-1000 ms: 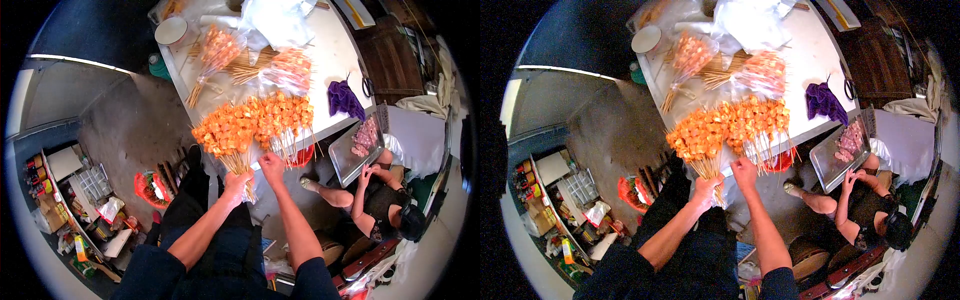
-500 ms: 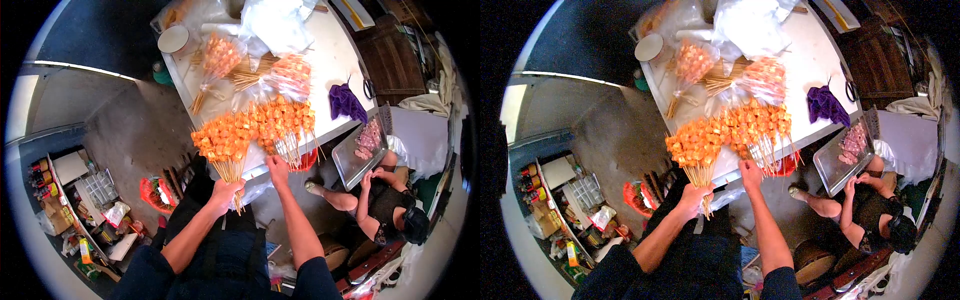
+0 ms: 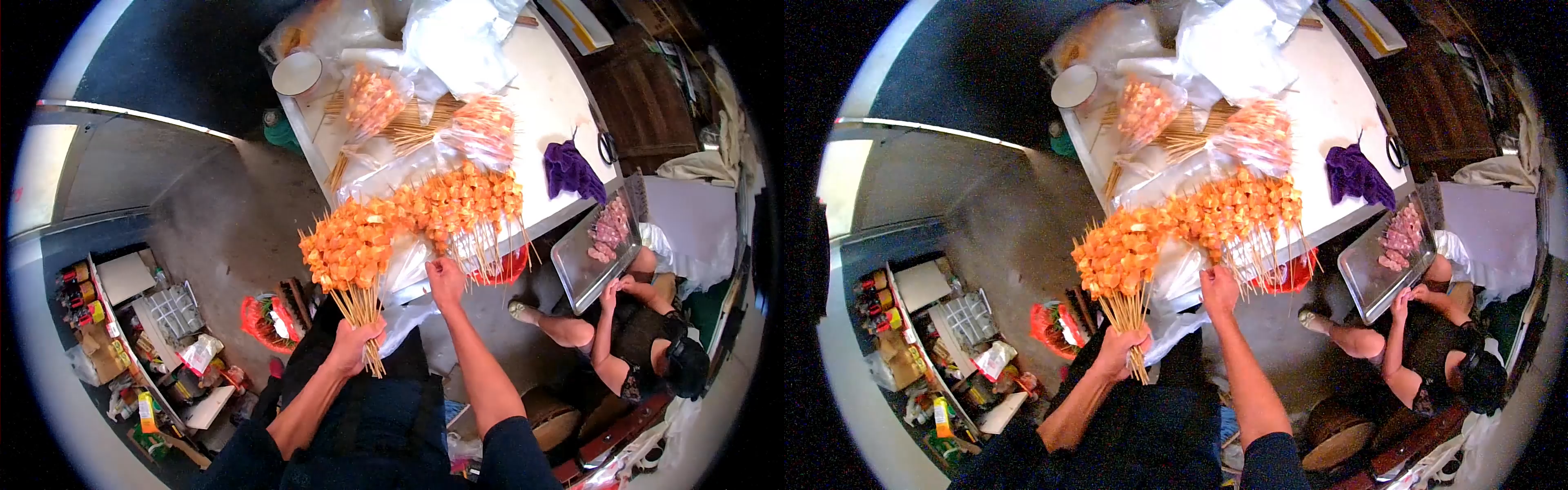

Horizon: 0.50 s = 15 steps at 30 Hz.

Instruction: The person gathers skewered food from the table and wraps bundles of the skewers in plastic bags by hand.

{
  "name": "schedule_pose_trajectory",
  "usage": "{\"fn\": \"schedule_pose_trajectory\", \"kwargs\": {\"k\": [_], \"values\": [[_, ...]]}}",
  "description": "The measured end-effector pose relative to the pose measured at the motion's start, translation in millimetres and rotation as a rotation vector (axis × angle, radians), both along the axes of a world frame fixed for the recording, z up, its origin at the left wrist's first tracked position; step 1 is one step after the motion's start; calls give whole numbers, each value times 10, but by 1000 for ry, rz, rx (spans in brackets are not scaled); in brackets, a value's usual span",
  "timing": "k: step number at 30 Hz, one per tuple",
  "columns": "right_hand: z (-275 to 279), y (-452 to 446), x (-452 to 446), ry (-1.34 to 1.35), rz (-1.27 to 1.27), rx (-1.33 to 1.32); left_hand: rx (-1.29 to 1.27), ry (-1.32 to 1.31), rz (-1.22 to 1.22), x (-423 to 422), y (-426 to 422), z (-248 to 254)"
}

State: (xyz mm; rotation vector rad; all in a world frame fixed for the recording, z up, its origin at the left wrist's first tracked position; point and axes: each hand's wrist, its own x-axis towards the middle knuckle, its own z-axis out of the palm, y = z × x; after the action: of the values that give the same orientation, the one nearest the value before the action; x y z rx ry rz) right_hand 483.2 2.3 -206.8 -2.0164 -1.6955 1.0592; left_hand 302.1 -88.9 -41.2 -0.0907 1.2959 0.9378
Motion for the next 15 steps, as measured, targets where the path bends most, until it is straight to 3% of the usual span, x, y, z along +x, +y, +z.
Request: {"fn": "schedule_pose_trajectory", "kwargs": {"k": [15], "values": [[-12, -255, 64, 62, 211, 98, 175, 45, 121, -252, 245, 170]]}}
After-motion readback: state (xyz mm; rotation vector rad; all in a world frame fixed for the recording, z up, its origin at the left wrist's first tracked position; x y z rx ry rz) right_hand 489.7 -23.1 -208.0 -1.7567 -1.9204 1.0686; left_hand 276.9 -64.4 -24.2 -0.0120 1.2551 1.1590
